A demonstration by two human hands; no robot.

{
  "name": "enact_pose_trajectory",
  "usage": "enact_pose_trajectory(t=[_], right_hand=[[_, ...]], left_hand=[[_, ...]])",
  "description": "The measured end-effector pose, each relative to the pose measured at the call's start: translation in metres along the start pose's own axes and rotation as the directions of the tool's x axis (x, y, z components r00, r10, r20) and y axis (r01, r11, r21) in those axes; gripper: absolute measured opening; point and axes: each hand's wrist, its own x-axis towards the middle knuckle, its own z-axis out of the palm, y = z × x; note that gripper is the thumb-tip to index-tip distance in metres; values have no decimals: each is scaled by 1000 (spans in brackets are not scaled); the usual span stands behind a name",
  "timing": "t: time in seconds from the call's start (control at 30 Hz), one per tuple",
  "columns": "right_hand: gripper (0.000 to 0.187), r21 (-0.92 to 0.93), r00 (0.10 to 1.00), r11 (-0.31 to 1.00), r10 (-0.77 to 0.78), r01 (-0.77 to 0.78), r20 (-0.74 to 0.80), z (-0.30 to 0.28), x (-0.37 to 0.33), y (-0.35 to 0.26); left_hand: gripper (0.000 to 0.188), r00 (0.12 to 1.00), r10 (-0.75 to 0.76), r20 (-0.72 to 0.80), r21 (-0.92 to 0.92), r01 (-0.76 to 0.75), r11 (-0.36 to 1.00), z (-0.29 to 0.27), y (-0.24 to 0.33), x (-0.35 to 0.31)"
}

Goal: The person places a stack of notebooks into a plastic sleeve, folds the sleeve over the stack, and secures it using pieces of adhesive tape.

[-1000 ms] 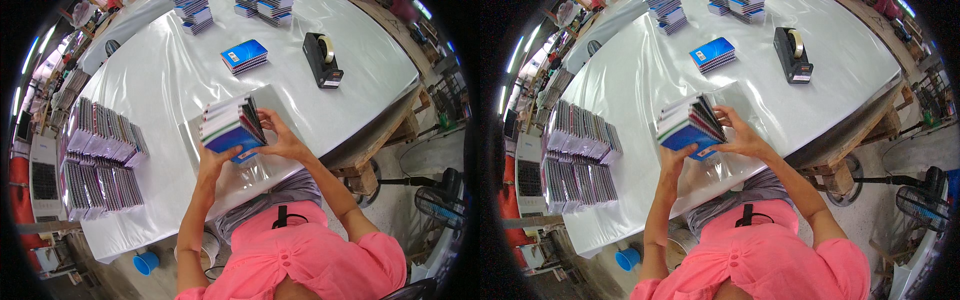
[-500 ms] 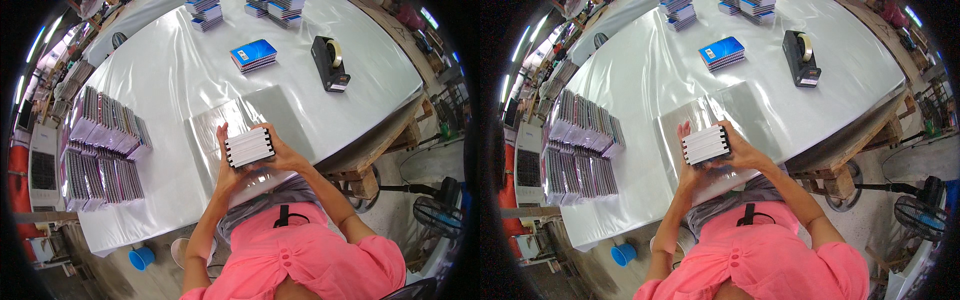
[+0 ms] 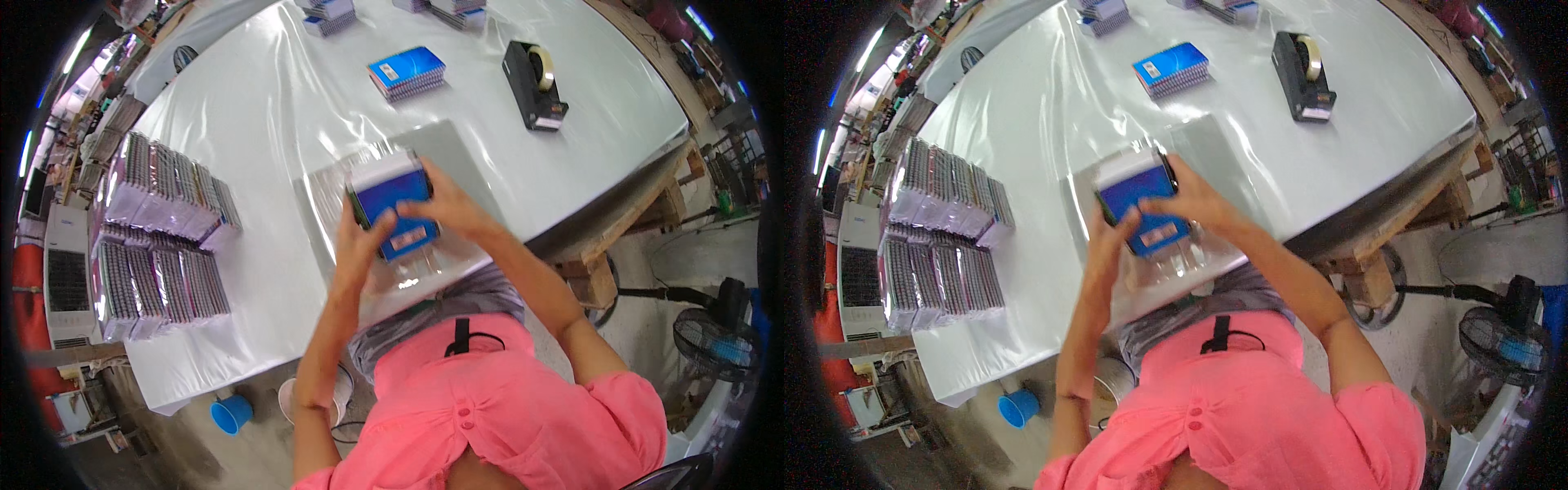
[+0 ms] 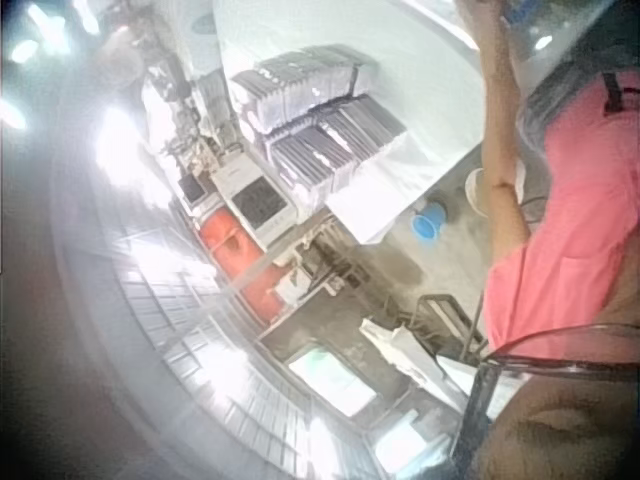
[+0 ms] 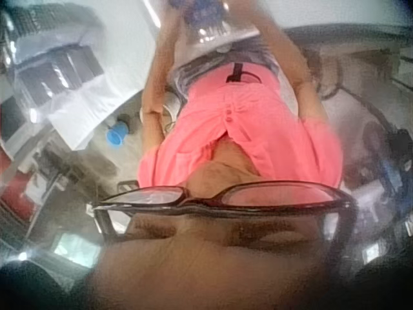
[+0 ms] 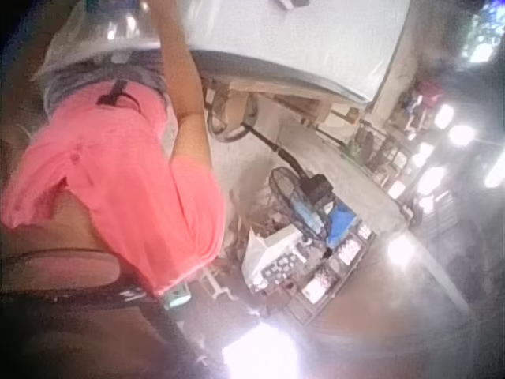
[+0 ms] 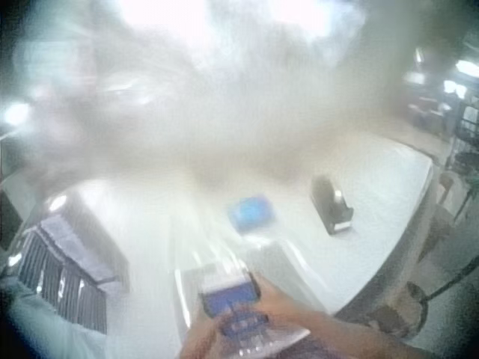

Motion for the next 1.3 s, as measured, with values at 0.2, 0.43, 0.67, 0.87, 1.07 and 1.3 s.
enact_pose_trajectory(t=[0.2, 0.43, 0.67, 0.87, 1.07, 1.3], right_hand=[[70, 134, 949, 941, 314, -311, -2, -3, 37, -7], [76, -483, 978, 857, 100, -179, -185, -9, 41, 34], [54, -659, 974, 718, 143, -223, -174, -8, 2, 15], [50, -588, 995, 808, -28, -35, -98, -9, -4, 24], [52, -563, 992, 826, -79, 11, -97, -11, -7, 34], [41, -816, 734, 448, -401, -365, -548, -60, -46, 29]], left_hand=[[47, 982, -112, -153, 35, 119, 992, 2, -1, 23], [53, 977, 2, -214, 198, 41, 979, 11, -23, 23], [52, 952, -240, -190, -107, 222, 969, 11, -6, 8], [50, 961, -229, -157, -92, 217, 972, 7, -5, 1], [53, 972, -210, -106, -83, 202, 976, 6, -2, 0], [66, 908, 392, -151, 920, -16, 391, -69, -39, -21]])
